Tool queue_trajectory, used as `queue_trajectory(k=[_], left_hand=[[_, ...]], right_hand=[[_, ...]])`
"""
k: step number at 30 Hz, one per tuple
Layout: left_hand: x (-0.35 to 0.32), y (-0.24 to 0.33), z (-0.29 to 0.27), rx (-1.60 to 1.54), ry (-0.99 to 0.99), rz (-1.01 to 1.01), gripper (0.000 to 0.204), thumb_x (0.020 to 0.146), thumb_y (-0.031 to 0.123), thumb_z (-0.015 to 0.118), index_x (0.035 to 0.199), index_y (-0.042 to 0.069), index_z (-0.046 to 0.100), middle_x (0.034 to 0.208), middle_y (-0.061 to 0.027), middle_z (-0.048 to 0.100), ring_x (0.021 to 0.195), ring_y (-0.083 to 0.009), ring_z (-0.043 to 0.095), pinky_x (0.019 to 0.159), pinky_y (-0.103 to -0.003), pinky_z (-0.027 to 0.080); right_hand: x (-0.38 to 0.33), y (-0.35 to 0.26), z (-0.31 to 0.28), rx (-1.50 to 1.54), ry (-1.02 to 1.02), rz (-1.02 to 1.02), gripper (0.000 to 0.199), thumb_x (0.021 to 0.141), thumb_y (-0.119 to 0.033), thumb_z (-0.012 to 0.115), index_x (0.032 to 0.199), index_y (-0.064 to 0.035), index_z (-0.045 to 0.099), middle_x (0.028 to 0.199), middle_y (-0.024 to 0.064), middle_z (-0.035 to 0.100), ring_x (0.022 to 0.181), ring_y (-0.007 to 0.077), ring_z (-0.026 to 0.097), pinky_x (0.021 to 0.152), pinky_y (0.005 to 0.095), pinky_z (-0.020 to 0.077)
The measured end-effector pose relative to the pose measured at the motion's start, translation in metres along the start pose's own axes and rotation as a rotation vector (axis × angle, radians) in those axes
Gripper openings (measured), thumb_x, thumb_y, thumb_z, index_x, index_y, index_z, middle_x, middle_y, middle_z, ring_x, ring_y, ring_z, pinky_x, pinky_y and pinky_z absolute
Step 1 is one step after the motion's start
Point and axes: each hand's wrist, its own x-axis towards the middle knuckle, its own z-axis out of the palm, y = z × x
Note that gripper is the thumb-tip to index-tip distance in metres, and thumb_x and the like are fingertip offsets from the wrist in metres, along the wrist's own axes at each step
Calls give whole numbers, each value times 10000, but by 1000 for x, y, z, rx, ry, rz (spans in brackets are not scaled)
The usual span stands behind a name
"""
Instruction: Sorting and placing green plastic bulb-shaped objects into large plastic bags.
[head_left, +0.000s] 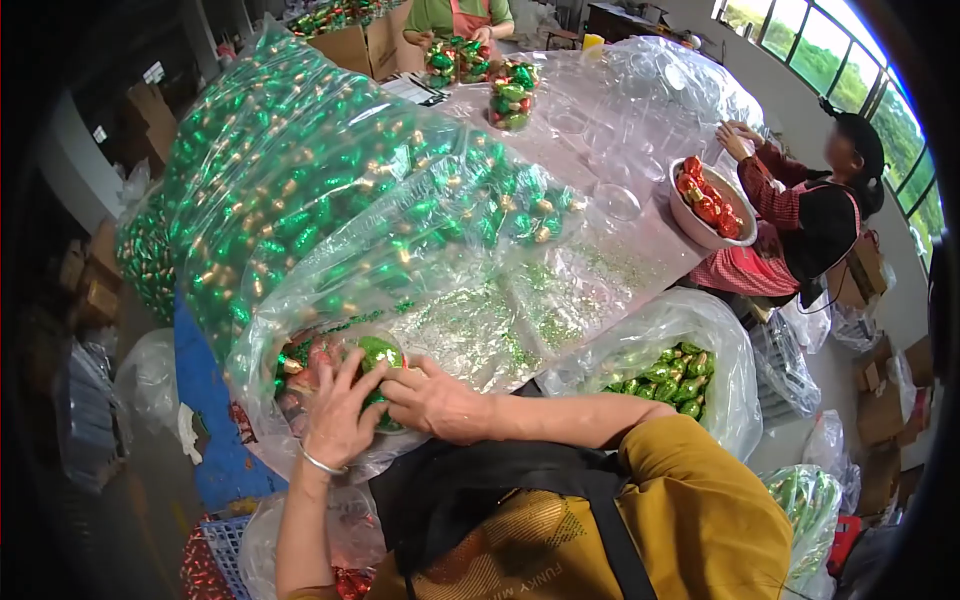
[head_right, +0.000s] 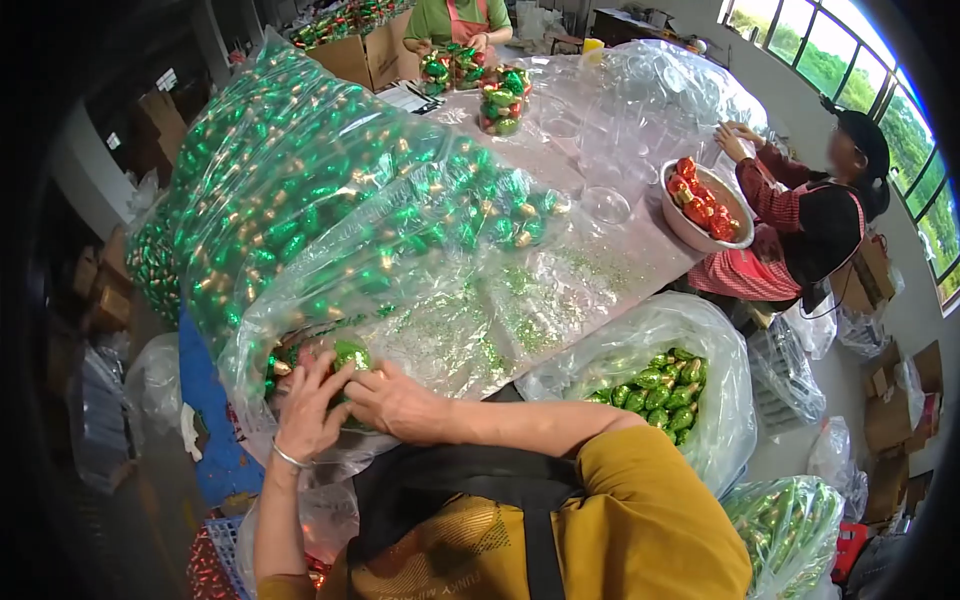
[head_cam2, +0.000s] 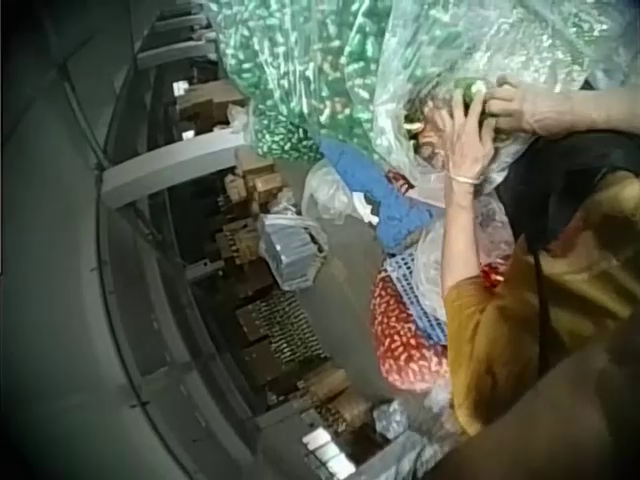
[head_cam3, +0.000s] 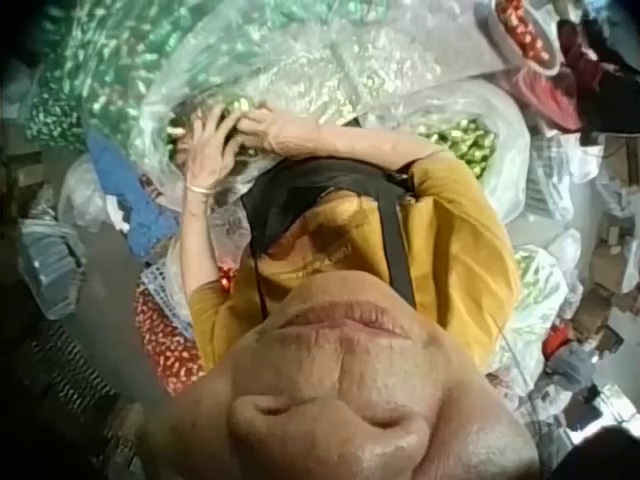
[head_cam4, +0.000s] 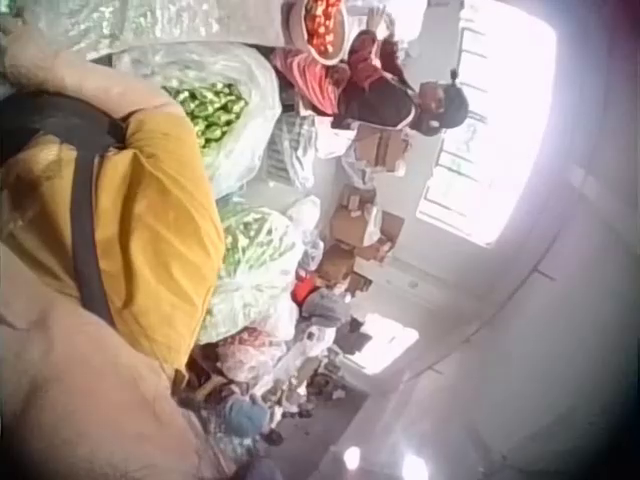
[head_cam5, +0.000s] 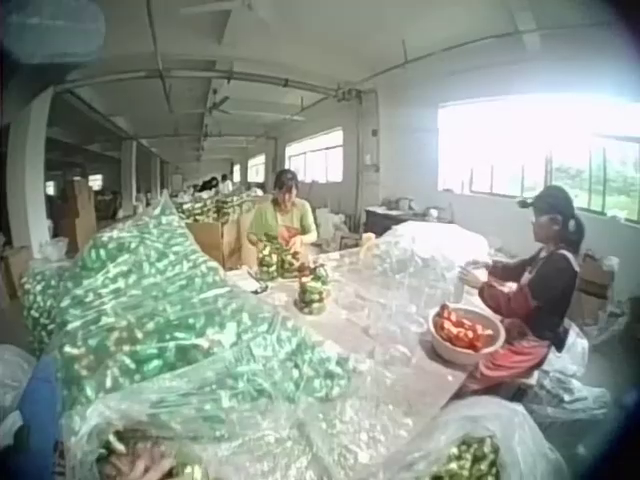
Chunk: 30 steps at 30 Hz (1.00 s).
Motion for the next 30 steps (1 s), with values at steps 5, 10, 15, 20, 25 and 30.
queue_trajectory(k=[5, 10, 15, 20, 25, 30], left_hand=[[33, 16, 4, -75, -88, -13, 572, 734, 130, 629, 1292, 162, 506, 1325, -196, 417, 1111, -402, 442, 943, -437, 390], [54, 28, 13, -205, -116, -117, 578, 762, 142, 609, 1321, 141, 462, 1332, -236, 400, 1181, -425, 419, 976, -440, 372], [76, 23, 33, -205, 52, -115, 594, 789, 123, 593, 1350, 79, 405, 1343, -249, 392, 1201, -424, 422, 984, -445, 373], [91, 35, -2, -222, 447, -17, 623, 782, 121, 638, 1348, 36, 393, 1337, -215, 418, 1202, -377, 441, 1002, -408, 373], [29, -14, -3, -375, 406, -347, 453, 810, 72, 632, 1247, 31, 517, 1240, -114, 520, 913, -155, 549, 760, -265, 462], [-30, -34, 33, -495, 372, -521, 289, 837, 66, 604, 1111, -18, 573, 1006, -97, 596, 844, -152, 559, 740, -264, 450]], right_hand=[[-8, 17, -12, 70, -69, 77, 145, 728, -130, 539, 805, -7, 545, 868, 128, 489, 932, 278, 499, 839, 401, 442], [-30, 27, -27, 42, -84, 12, 141, 718, -127, 548, 798, -11, 555, 877, 123, 510, 931, 275, 511, 761, 363, 480], [-21, 52, -36, -5, -141, 164, 139, 720, -113, 563, 818, -16, 571, 898, 121, 532, 905, 282, 532, 758, 344, 484], [-28, 85, -90, 28, -104, 287, 108, 713, -67, 596, 806, -14, 590, 869, 128, 544, 859, 295, 555, 716, 371, 489], [-44, 116, -183, -180, -50, 489, 95, 765, -21, 623, 858, -17, 602, 987, 153, 584, 899, 319, 587, 748, 395, 503], [-59, 242, -235, -600, 84, 619, 108, 762, -18, 629, 866, -4, 600, 1001, 154, 586, 917, 340, 579, 771, 402, 494]])
